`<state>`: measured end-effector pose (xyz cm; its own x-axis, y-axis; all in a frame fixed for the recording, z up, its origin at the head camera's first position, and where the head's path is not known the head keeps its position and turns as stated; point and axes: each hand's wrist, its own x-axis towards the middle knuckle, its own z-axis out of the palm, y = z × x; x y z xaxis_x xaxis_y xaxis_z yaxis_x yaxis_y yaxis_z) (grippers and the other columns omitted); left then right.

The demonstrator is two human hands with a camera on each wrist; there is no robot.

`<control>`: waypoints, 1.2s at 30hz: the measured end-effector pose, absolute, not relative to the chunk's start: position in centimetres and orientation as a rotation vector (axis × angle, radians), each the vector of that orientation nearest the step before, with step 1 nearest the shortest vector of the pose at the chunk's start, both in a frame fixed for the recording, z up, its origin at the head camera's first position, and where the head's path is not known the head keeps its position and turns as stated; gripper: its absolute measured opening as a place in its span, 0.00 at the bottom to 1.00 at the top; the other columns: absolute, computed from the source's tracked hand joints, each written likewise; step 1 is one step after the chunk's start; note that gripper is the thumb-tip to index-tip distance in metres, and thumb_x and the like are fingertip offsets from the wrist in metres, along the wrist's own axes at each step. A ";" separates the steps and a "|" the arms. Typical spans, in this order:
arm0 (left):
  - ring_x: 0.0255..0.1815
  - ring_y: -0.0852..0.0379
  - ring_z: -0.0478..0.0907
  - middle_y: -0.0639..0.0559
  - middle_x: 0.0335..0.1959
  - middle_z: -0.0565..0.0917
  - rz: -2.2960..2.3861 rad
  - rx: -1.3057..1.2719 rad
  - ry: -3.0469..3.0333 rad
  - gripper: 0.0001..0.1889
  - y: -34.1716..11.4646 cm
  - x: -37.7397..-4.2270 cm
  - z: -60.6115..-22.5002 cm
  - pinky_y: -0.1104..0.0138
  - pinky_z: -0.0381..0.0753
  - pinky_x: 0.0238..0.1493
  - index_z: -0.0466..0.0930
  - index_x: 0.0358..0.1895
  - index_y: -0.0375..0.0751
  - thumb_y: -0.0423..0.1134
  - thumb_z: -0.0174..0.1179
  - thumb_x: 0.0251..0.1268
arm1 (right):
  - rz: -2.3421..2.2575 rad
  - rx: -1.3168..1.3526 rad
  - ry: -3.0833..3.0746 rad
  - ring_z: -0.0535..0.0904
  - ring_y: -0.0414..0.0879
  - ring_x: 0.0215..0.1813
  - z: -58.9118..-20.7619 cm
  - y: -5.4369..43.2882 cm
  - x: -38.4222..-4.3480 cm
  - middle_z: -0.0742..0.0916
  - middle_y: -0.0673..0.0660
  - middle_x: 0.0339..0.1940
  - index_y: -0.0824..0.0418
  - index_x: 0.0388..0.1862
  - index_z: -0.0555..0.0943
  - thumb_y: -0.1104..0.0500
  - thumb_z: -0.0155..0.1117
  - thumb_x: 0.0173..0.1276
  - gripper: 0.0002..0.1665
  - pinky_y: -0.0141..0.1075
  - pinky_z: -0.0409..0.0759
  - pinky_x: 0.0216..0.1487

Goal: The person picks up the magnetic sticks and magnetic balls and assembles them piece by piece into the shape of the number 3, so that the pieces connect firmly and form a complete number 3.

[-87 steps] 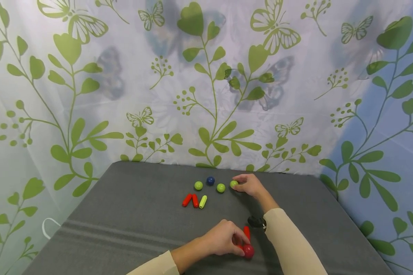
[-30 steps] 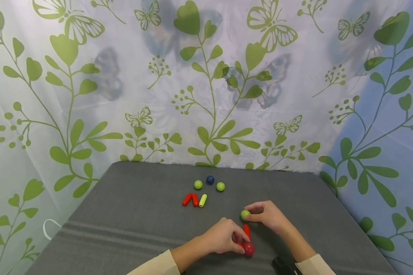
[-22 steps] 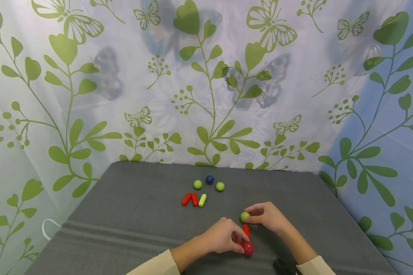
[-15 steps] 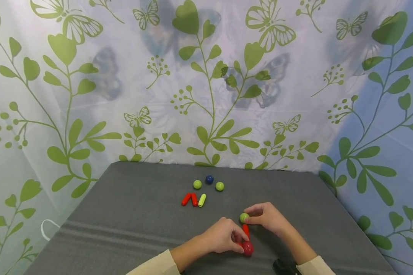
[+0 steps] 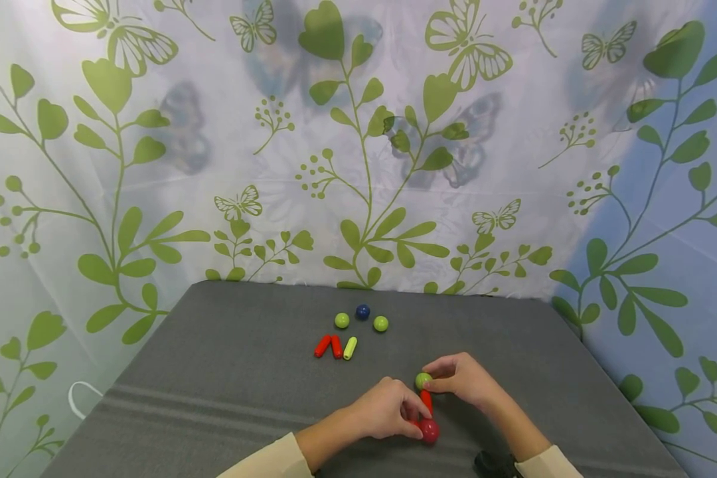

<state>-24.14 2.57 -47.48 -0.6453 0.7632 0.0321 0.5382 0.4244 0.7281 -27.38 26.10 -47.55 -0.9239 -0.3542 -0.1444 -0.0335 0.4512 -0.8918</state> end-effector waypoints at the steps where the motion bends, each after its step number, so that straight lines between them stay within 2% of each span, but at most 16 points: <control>1: 0.25 0.74 0.75 0.66 0.25 0.83 1.051 1.124 2.376 0.12 2.6 -24.2 -47.5 0.78 0.78 0.32 0.91 0.47 0.49 0.37 0.76 0.59 | -1.469 -0.332 2.391 0.88 0.46 0.44 -47.5 26.1 -27.3 0.92 0.60 0.44 0.69 0.52 0.87 0.59 0.77 0.62 0.21 0.43 0.88 0.48; 16: 0.26 0.76 0.76 0.64 0.26 0.85 1.051 1.229 2.383 0.11 2.0 -24.3 -47.6 0.79 0.79 0.32 0.90 0.46 0.48 0.37 0.75 0.60 | -1.474 -0.323 2.476 0.88 0.45 0.44 -47.3 25.7 -26.6 0.91 0.60 0.45 0.67 0.52 0.86 0.58 0.78 0.62 0.22 0.35 0.86 0.44; 24: 0.26 0.76 0.76 0.63 0.26 0.86 1.063 1.237 2.359 0.11 1.8 -24.3 -47.5 0.79 0.79 0.32 0.90 0.46 0.48 0.37 0.74 0.61 | -1.473 -0.349 2.493 0.88 0.47 0.47 -47.5 25.6 -26.3 0.91 0.61 0.47 0.67 0.52 0.87 0.58 0.77 0.63 0.21 0.37 0.86 0.47; 30: 0.26 0.76 0.77 0.62 0.27 0.86 1.074 1.243 2.352 0.11 1.8 -24.3 -47.7 0.79 0.79 0.32 0.90 0.47 0.48 0.37 0.74 0.61 | -1.483 -0.343 2.498 0.88 0.48 0.47 -47.5 25.5 -26.1 0.91 0.61 0.47 0.66 0.53 0.87 0.58 0.78 0.62 0.22 0.36 0.85 0.45; 36: 0.26 0.75 0.77 0.62 0.27 0.86 1.142 1.188 2.329 0.10 1.0 -24.7 -47.7 0.78 0.80 0.32 0.90 0.46 0.46 0.38 0.73 0.62 | -1.475 -0.279 2.547 0.88 0.49 0.46 -47.5 25.3 -25.5 0.90 0.60 0.48 0.63 0.53 0.87 0.56 0.79 0.61 0.23 0.41 0.85 0.45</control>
